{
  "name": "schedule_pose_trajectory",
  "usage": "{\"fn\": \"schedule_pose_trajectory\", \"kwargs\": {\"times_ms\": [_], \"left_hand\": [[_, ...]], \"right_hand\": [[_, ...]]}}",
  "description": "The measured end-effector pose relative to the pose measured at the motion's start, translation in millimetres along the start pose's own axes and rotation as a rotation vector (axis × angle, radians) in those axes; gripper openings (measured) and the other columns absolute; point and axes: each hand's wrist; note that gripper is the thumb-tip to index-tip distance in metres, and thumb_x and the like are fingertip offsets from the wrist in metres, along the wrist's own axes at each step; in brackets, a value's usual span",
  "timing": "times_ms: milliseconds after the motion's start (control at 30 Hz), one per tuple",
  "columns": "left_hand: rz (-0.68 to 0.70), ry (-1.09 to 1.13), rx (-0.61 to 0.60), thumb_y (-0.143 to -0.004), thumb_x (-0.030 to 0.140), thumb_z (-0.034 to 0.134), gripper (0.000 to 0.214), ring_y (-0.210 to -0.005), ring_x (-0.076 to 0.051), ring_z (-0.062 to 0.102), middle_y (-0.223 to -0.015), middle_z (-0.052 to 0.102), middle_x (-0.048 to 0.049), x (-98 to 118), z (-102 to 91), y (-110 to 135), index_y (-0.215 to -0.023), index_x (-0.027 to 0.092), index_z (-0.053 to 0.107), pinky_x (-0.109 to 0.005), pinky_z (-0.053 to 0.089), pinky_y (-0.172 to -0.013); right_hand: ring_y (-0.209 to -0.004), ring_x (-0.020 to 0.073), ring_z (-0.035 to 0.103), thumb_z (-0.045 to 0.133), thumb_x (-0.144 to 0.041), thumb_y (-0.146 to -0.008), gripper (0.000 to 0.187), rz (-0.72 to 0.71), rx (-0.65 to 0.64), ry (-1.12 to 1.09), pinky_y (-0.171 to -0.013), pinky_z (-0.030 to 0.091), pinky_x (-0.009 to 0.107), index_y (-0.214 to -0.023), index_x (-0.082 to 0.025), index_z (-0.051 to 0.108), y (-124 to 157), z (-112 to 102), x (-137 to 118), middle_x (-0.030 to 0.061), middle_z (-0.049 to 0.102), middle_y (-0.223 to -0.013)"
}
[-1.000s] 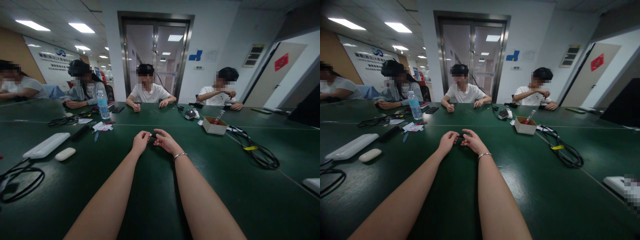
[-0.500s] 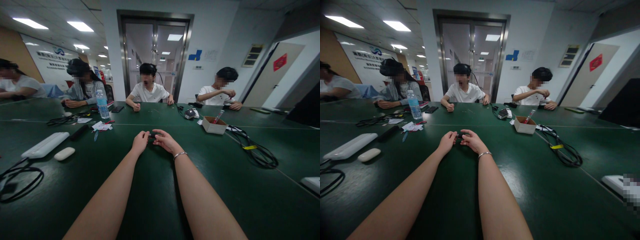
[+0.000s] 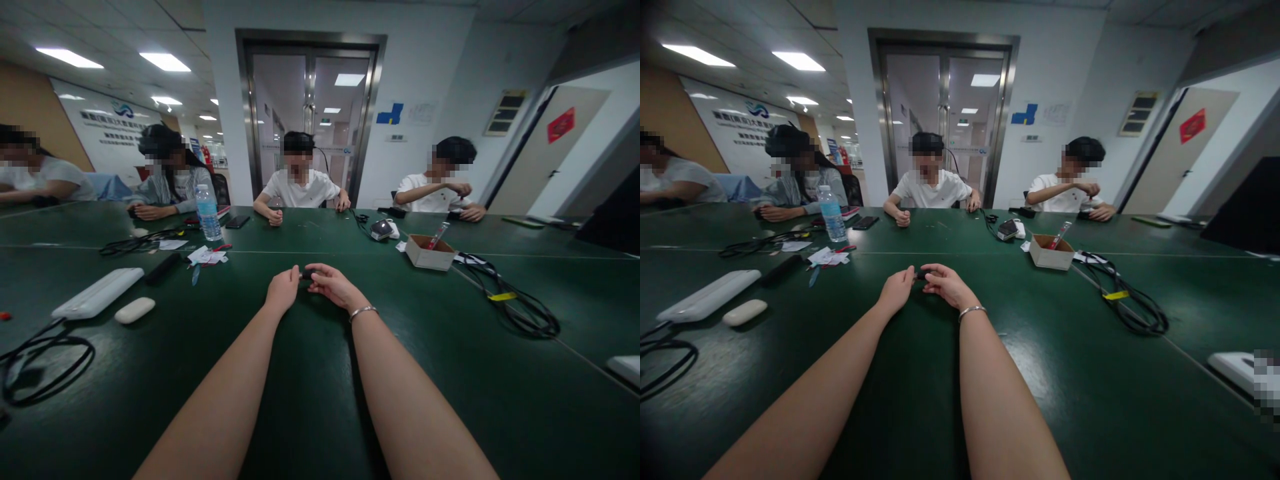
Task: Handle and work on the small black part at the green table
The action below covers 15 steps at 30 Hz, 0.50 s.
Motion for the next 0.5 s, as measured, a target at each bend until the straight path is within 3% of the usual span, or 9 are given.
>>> {"fn": "schedule_pose_trajectory", "kwargs": {"times_ms": [233,500], "left_hand": [[-0.070,-0.073,-0.035,-0.092,0.046,0.024,0.055,-0.069,-0.022,0.058,-0.071,0.064,-0.0093,-1.4,-0.2,-5.3,-0.070,0.016,0.065,-0.028,0.035,-0.059],[-0.101,-0.049,-0.036,-0.091,0.047,0.024,0.054,-0.060,-0.021,0.055,-0.064,0.060,-0.0079,-0.4,-0.8,-5.5,-0.063,0.017,0.060,-0.028,0.032,-0.055]], "right_hand": [[-0.062,0.0100,0.061,0.068,-0.011,-0.075,0.027,0.024,-0.057,0.015,-0.066,0.054,0.024,-0.101,-0.016,0.064,-0.3,-2.0,-1.7,0.0032,0.064,-0.087],[-0.063,0.0092,0.059,0.068,-0.010,-0.073,0.029,0.005,-0.077,0.014,-0.070,0.054,0.026,-0.101,-0.017,0.065,-1.9,-3.9,0.3,0.0020,0.062,-0.090]]}}
Point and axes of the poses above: each hand's wrist, its own y-axis away from the middle knuckle, its own z-axis out of the palm, x = y × z
